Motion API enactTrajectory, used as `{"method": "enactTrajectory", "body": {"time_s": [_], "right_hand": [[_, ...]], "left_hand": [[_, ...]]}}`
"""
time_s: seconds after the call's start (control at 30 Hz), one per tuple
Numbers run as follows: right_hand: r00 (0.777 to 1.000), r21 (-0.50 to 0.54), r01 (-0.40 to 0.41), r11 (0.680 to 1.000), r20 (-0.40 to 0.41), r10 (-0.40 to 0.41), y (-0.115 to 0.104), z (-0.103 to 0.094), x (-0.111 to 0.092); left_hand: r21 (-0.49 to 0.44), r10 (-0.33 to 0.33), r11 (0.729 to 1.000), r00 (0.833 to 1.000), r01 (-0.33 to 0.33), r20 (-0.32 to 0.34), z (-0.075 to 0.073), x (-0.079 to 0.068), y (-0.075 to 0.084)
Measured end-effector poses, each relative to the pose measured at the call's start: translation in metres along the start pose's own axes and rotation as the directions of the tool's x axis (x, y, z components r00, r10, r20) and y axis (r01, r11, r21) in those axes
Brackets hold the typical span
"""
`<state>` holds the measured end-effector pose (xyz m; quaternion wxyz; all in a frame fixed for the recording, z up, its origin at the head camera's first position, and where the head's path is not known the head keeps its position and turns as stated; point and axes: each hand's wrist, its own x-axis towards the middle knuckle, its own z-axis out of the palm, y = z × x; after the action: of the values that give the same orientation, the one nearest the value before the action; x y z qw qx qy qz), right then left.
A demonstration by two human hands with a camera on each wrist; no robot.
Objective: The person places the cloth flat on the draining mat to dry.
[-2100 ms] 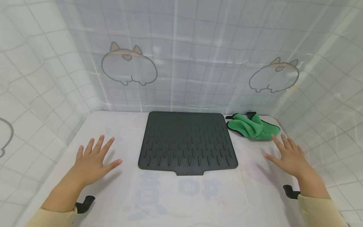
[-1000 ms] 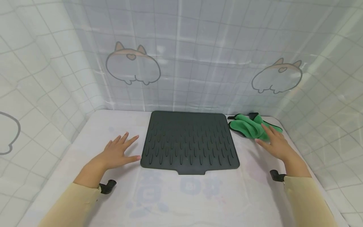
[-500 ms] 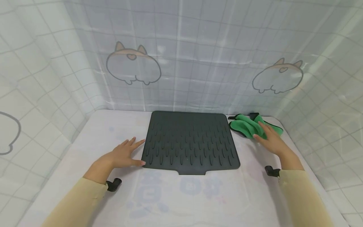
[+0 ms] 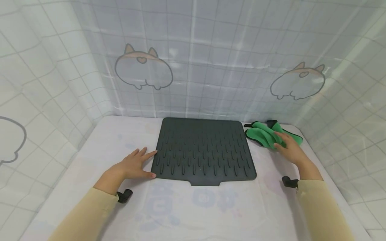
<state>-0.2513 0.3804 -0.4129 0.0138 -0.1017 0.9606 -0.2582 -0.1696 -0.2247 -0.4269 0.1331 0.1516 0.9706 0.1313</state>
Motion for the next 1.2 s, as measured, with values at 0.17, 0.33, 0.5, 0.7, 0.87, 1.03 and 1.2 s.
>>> {"method": "enactTrajectory", "body": {"time_s": [0.17,0.33,0.5,0.7,0.87,1.03,1.2], "right_hand": [[0.999,0.022,-0.037,0.999,0.015,0.036,0.001,0.0,0.0],[0.995,0.028,-0.094,0.995,0.023,0.094,0.003,0.002,0.001],[0.994,0.026,-0.101,0.995,0.043,0.1,0.008,0.005,0.002],[0.999,0.001,-0.047,0.999,0.011,0.047,0.009,0.009,0.003],[0.998,-0.021,-0.03,0.999,-0.054,0.029,0.009,0.012,0.004],[0.995,0.011,-0.035,0.999,-0.096,0.036,0.005,0.009,0.002],[0.99,0.042,-0.063,0.997,-0.123,0.068,0.001,0.004,0.002]], "left_hand": [[-0.006,-0.007,1.0,1.0,0.007,-0.002,0.001,0.0,-0.001],[-0.008,-0.012,1.0,1.0,0.012,-0.003,0.002,0.0,0.0],[-0.017,-0.009,1.0,1.0,0.009,-0.003,0.002,-0.001,0.0],[-0.011,-0.016,1.0,1.0,0.016,0.0,0.003,-0.001,0.0],[-0.011,-0.016,1.0,1.0,0.016,-0.003,0.003,-0.001,0.0],[-0.009,-0.014,1.0,1.0,0.014,-0.003,0.002,-0.001,0.001],[-0.008,-0.012,1.0,1.0,0.012,-0.002,0.001,-0.002,0.001]]}}
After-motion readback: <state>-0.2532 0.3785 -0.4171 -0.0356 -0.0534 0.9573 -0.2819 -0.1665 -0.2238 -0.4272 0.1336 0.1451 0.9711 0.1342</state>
